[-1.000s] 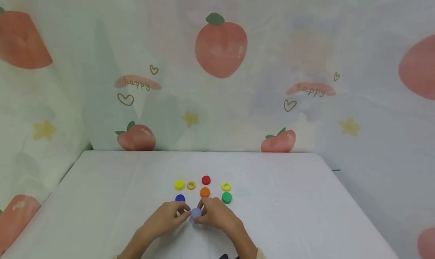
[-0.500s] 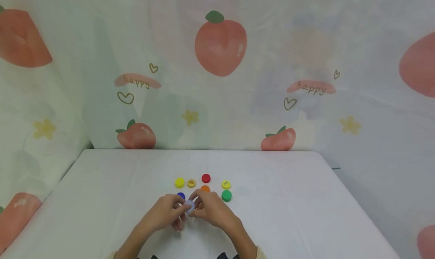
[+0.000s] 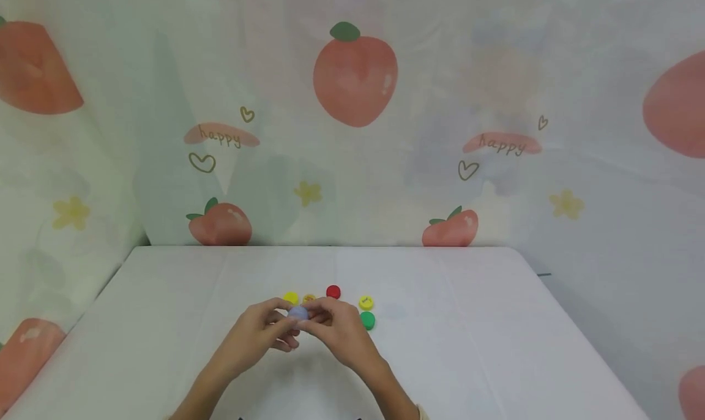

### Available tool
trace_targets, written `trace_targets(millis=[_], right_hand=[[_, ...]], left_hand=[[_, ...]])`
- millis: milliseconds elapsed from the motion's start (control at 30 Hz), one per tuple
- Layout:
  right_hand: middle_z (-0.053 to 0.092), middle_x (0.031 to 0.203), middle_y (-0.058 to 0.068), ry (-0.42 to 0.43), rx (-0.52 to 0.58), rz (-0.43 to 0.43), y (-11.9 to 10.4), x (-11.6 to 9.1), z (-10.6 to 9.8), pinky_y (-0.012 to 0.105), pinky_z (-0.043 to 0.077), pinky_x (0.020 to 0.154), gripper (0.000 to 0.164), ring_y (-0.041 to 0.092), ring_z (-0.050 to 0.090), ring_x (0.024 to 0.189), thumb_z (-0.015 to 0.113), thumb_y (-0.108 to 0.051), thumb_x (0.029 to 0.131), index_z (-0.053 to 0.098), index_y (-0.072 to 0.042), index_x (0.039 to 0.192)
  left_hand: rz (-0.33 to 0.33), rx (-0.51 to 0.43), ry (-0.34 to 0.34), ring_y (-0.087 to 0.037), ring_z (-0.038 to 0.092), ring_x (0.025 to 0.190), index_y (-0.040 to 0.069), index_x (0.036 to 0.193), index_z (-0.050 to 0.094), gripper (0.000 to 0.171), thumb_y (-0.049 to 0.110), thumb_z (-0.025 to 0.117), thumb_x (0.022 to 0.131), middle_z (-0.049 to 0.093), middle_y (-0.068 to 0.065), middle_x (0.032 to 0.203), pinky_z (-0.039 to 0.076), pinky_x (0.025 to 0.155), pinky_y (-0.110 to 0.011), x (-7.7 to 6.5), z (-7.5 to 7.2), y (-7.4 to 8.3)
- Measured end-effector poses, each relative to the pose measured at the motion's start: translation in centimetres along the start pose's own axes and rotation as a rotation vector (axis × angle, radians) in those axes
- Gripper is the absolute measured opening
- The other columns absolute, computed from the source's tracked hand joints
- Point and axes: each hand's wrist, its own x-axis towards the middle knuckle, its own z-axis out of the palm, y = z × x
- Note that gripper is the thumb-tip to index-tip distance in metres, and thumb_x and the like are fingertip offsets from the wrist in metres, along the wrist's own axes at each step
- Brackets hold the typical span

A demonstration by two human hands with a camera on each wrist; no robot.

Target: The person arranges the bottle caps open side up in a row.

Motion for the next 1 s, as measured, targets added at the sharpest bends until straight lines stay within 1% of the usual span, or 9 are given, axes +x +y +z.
trace_targets(millis=[100, 200, 333, 467, 533, 633, 733, 867, 1000], right_hand=[[0.066, 0.094, -0.001, 0.060, 0.049, -0.020, -0.9, -0.4, -0.2, 0.025, 0.052, 0.076, 0.028, 0.013, 0.065, 0.081, 0.073, -0.024, 0.083, 0.066, -0.006, 0.104], [0.068, 0.094, 0.000, 0.079, 0.101, -0.029, -1.7, -0.8, -0.4, 0.027, 0.052, 0.077, 0.024, 0.015, 0.066, 0.082, 0.074, -0.021, 0.082, 0.066, -0.009, 0.100], [0.068, 0.096, 0.001, 0.059, 0.165, -0.020, -2.7, -1.0, -0.5, 0.029, 0.052, 0.078, 0.022, 0.017, 0.067, 0.085, 0.074, -0.023, 0.082, 0.067, -0.010, 0.099], [0.068, 0.098, 0.001, 0.054, 0.197, 0.002, -3.3, -1.1, -0.5, 0.030, 0.052, 0.080, 0.022, 0.018, 0.067, 0.089, 0.073, -0.027, 0.083, 0.069, -0.012, 0.099], [0.068, 0.102, 0.001, 0.054, 0.210, 0.010, -3.4, -1.2, -0.5, 0.030, 0.051, 0.081, 0.025, 0.019, 0.066, 0.091, 0.073, -0.027, 0.083, 0.069, -0.012, 0.103], [0.065, 0.109, 0.003, 0.031, 0.221, 0.046, -3.4, -1.3, -0.4, 0.030, 0.051, 0.082, 0.038, 0.019, 0.064, 0.094, 0.073, -0.028, 0.083, 0.064, -0.011, 0.117], [0.064, 0.110, 0.003, -0.021, 0.173, 0.075, -3.1, -1.2, 0.0, 0.028, 0.051, 0.080, 0.048, 0.017, 0.064, 0.093, 0.072, -0.030, 0.084, 0.059, -0.008, 0.125], [0.066, 0.103, 0.000, -0.060, 0.086, 0.061, -2.4, -1.1, 0.7, 0.025, 0.052, 0.077, 0.039, 0.012, 0.065, 0.087, 0.072, -0.028, 0.084, 0.065, -0.005, 0.115], [0.066, 0.101, -0.003, -0.057, 0.054, 0.031, -2.0, -0.9, 1.6, 0.025, 0.052, 0.077, 0.032, 0.010, 0.065, 0.086, 0.074, -0.026, 0.083, 0.067, -0.009, 0.109]], left_hand=[[0.046, 0.048, 0.032, -0.018, 0.068, 0.070, 0.002, 0.112, 0.059, 0.029, 0.023, 0.061, 0.093, 0.067, -0.005, 0.088, 0.054, 0.067, -0.029, -0.5, 0.1, 1.1], [0.077, 0.074, 0.075, -0.015, 0.067, 0.075, 0.007, 0.107, 0.063, 0.027, 0.030, 0.060, 0.093, 0.066, -0.002, 0.092, 0.054, 0.070, -0.029, -0.8, 0.2, 2.0], [0.097, -0.023, 0.130, -0.022, 0.067, 0.080, 0.004, 0.098, 0.066, 0.026, 0.029, 0.062, 0.092, 0.065, -0.007, 0.093, 0.055, 0.069, -0.031, -1.0, 0.0, 2.7], [0.104, -0.080, 0.134, -0.024, 0.067, 0.083, 0.002, 0.097, 0.067, 0.027, 0.028, 0.066, 0.089, 0.066, -0.010, 0.093, 0.055, 0.071, -0.032, -1.3, -0.4, 3.2], [0.096, -0.058, 0.126, -0.021, 0.068, 0.083, 0.005, 0.098, 0.068, 0.027, 0.030, 0.068, 0.088, 0.067, -0.007, 0.095, 0.054, 0.074, -0.031, -1.5, -0.6, 3.3], [0.077, -0.022, 0.121, -0.018, 0.068, 0.084, 0.008, 0.098, 0.070, 0.026, 0.029, 0.071, 0.085, 0.068, -0.005, 0.097, 0.053, 0.077, -0.030, -2.0, -0.9, 3.1], [0.051, -0.003, 0.117, -0.017, 0.067, 0.088, 0.005, 0.103, 0.069, 0.030, 0.028, 0.072, 0.084, 0.068, -0.006, 0.099, 0.052, 0.080, -0.029, -2.6, -1.1, 2.7], [0.005, 0.039, 0.128, -0.017, 0.068, 0.082, 0.001, 0.107, 0.066, 0.037, 0.029, 0.072, 0.084, 0.069, -0.006, 0.099, 0.051, 0.081, -0.034, -3.0, -1.2, 1.9], [-0.022, 0.189, 0.168, -0.015, 0.065, 0.072, 0.009, 0.102, 0.070, 0.034, 0.036, 0.072, 0.082, 0.068, 0.002, 0.093, 0.049, 0.070, -0.035, -3.3, -1.7, 0.9]])
